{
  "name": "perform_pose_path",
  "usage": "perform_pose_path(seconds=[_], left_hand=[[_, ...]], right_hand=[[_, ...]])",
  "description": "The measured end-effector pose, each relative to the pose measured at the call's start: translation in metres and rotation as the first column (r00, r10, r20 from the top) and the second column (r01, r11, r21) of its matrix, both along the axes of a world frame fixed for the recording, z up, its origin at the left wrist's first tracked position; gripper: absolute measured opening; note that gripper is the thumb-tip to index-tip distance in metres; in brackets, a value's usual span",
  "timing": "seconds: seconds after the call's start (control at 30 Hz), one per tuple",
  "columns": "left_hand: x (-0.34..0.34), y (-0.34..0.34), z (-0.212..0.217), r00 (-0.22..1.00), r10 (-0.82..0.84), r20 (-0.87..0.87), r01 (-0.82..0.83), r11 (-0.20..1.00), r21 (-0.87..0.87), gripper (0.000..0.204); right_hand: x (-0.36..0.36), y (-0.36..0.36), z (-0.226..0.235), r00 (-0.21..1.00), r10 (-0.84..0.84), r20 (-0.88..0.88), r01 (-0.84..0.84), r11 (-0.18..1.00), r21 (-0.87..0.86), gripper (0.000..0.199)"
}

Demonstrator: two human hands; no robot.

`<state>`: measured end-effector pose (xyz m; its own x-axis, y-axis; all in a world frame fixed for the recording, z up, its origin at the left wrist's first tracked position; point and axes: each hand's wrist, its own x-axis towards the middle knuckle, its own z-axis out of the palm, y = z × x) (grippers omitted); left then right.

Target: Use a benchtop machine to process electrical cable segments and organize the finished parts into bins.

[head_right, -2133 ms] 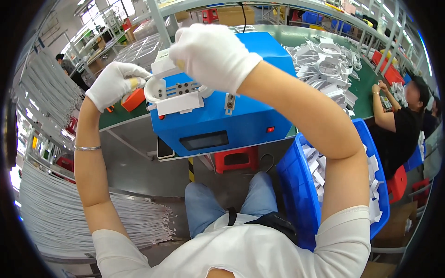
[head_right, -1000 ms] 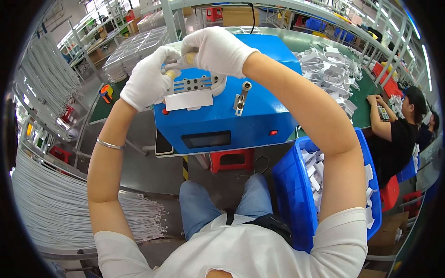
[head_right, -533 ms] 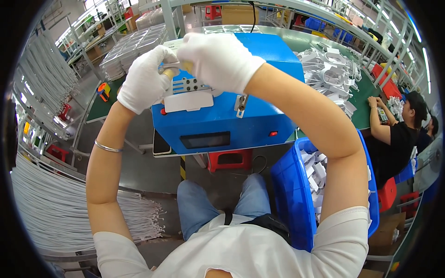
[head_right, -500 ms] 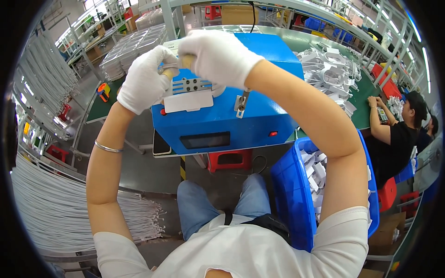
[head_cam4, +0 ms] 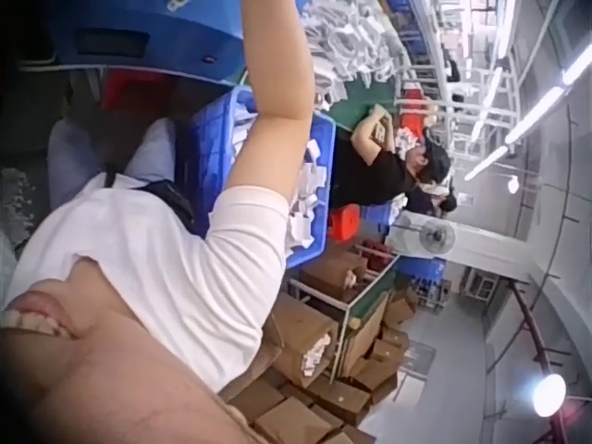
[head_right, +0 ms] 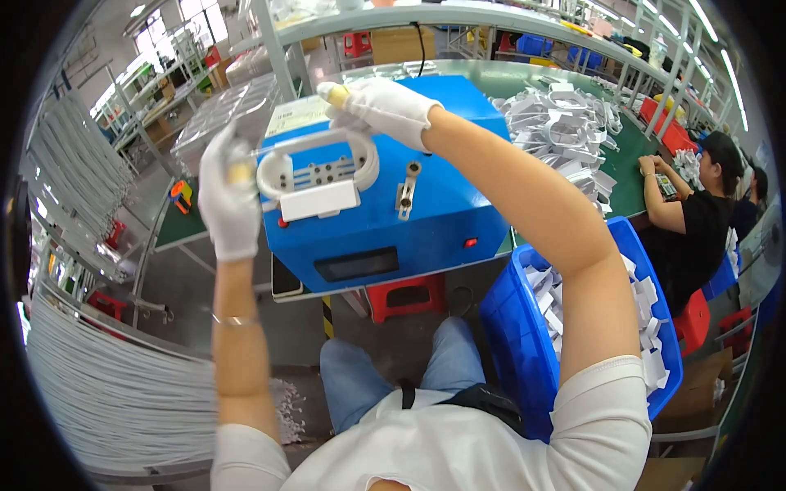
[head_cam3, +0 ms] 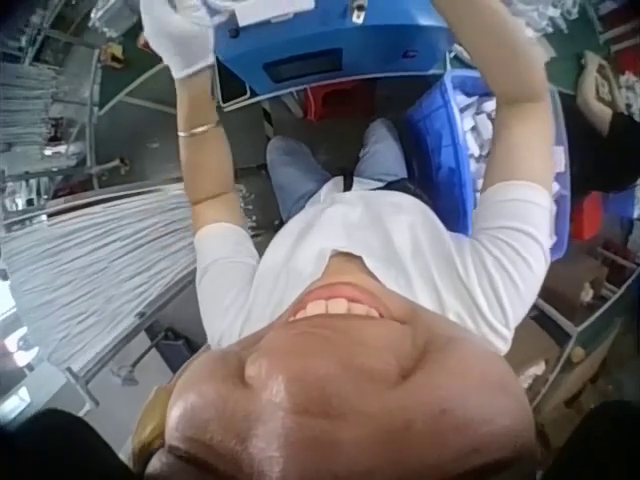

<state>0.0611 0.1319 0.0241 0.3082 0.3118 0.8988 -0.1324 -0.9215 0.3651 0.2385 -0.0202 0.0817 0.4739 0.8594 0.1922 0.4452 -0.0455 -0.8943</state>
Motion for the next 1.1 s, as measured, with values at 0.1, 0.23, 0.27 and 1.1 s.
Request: perform_pose_path(seconds=[0.1, 0.23, 0.27, 1.1], left_hand=[[-0.007, -0.002, -0.058, 0.969, -0.224, 0.109, 0.249, 0.855, -0.454, 0.033], [-0.013, -0.043, -0.042, 0.956, -0.243, 0.164, 0.293, 0.835, -0.466, 0.035], [-0.012, -0.041, -0.047, 0.96, -0.218, 0.175, 0.272, 0.874, -0.402, 0.035], [-0.094, -0.111, -0.036, 0.731, -0.642, -0.231, 0.483, 0.726, -0.489, 0.075]], right_hand=[[-0.001, -0.013, 0.002, 0.993, 0.119, -0.025, -0.12, 0.993, -0.011, 0.039], [-0.011, -0.012, -0.003, 0.917, 0.144, 0.372, -0.13, 0.99, -0.061, 0.046], [-0.022, -0.016, 0.006, 0.94, 0.118, 0.319, -0.065, 0.983, -0.172, 0.046], [0.187, -0.048, -0.022, 0.821, -0.432, 0.374, 0.495, 0.865, -0.087, 0.039]])
